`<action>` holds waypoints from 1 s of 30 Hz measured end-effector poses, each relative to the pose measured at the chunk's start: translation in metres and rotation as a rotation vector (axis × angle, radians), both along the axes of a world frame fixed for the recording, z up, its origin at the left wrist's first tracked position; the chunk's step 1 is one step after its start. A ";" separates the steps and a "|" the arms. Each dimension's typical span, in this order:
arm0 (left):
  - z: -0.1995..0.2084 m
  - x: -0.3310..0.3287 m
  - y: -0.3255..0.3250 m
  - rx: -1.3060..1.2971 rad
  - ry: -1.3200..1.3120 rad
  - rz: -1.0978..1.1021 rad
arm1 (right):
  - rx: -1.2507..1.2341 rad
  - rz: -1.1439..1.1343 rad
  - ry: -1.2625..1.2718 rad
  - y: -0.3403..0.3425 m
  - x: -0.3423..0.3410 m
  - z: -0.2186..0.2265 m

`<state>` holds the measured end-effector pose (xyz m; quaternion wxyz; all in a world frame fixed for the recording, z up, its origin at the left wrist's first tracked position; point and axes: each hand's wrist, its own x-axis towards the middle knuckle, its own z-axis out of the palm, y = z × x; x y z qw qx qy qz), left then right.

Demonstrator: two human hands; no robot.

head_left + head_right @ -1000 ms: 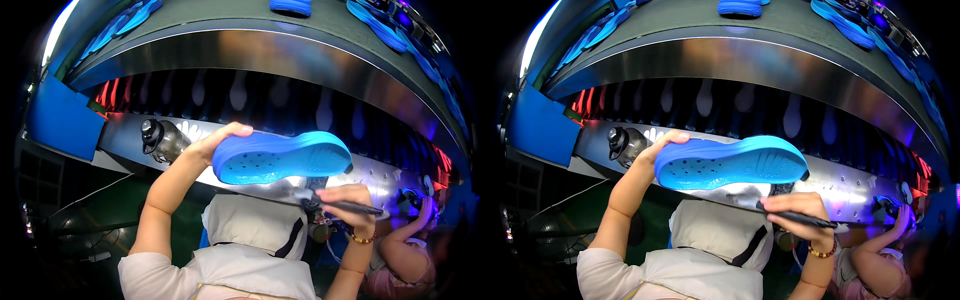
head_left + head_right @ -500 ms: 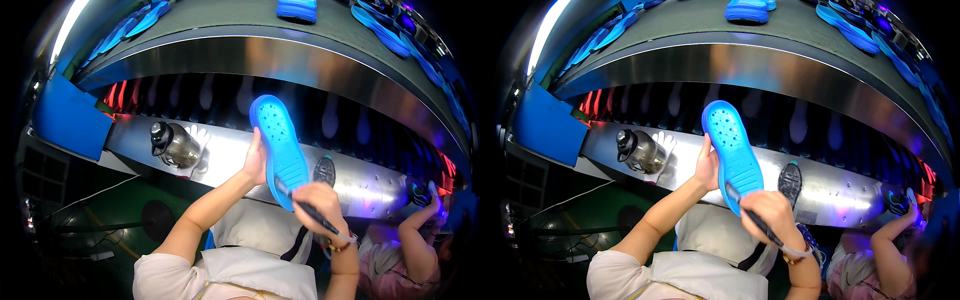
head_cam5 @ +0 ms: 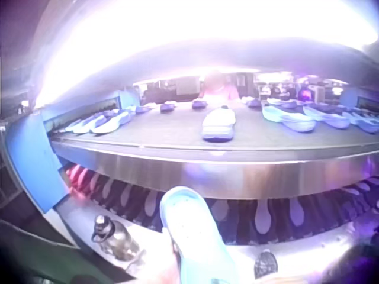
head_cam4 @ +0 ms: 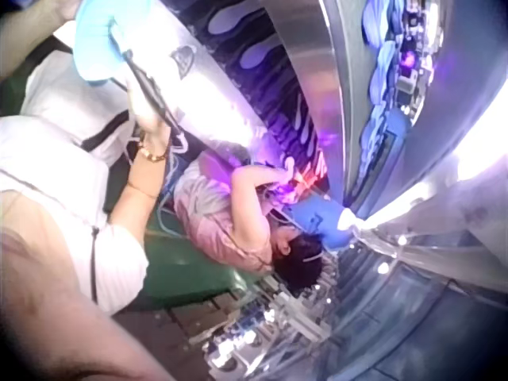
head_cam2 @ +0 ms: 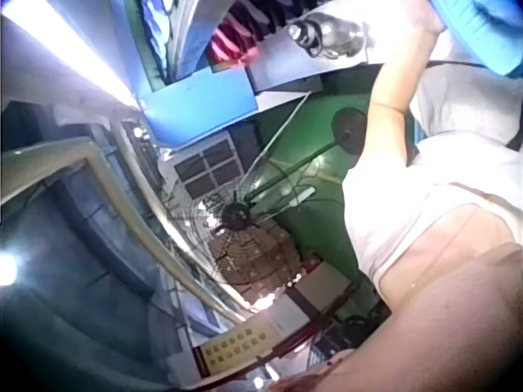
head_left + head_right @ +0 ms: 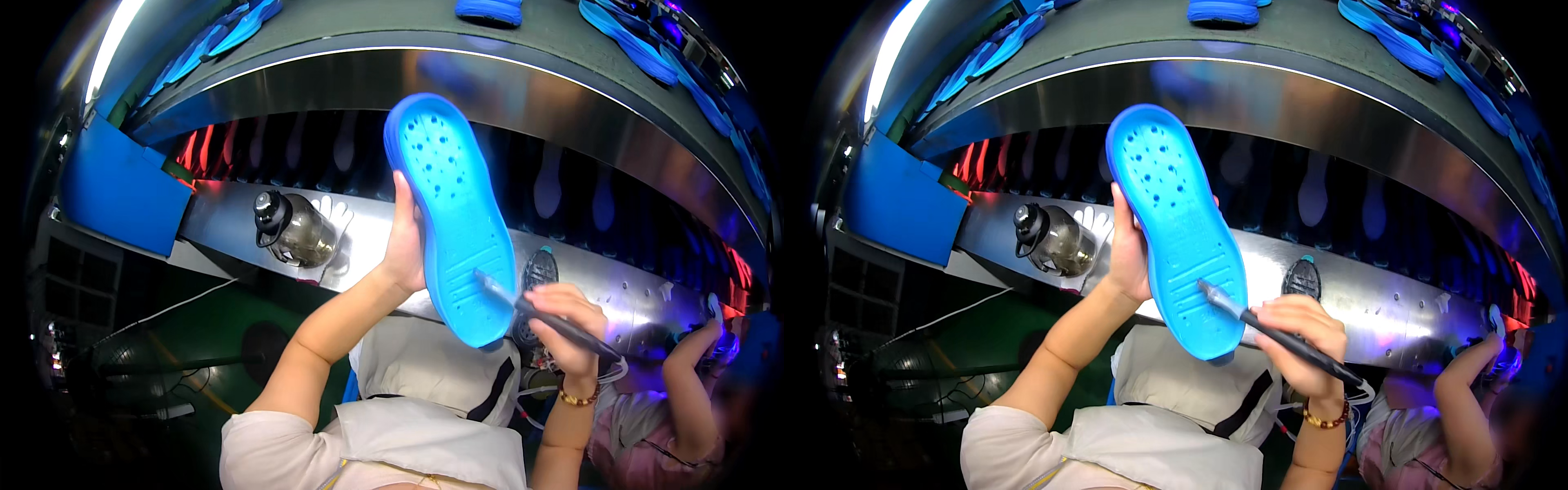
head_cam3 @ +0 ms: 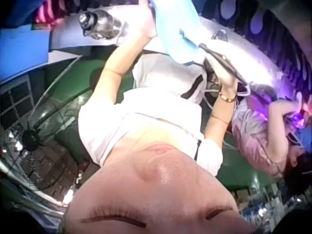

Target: The person applies adhesive across shoe insoles using a brush tool and places them onto a conveyor belt.

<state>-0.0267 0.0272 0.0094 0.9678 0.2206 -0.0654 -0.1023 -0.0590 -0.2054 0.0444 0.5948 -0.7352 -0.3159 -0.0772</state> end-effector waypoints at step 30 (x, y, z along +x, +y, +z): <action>0.049 -0.006 -0.024 -0.190 -0.299 -0.136 | 0.125 0.153 0.125 -0.003 0.010 0.019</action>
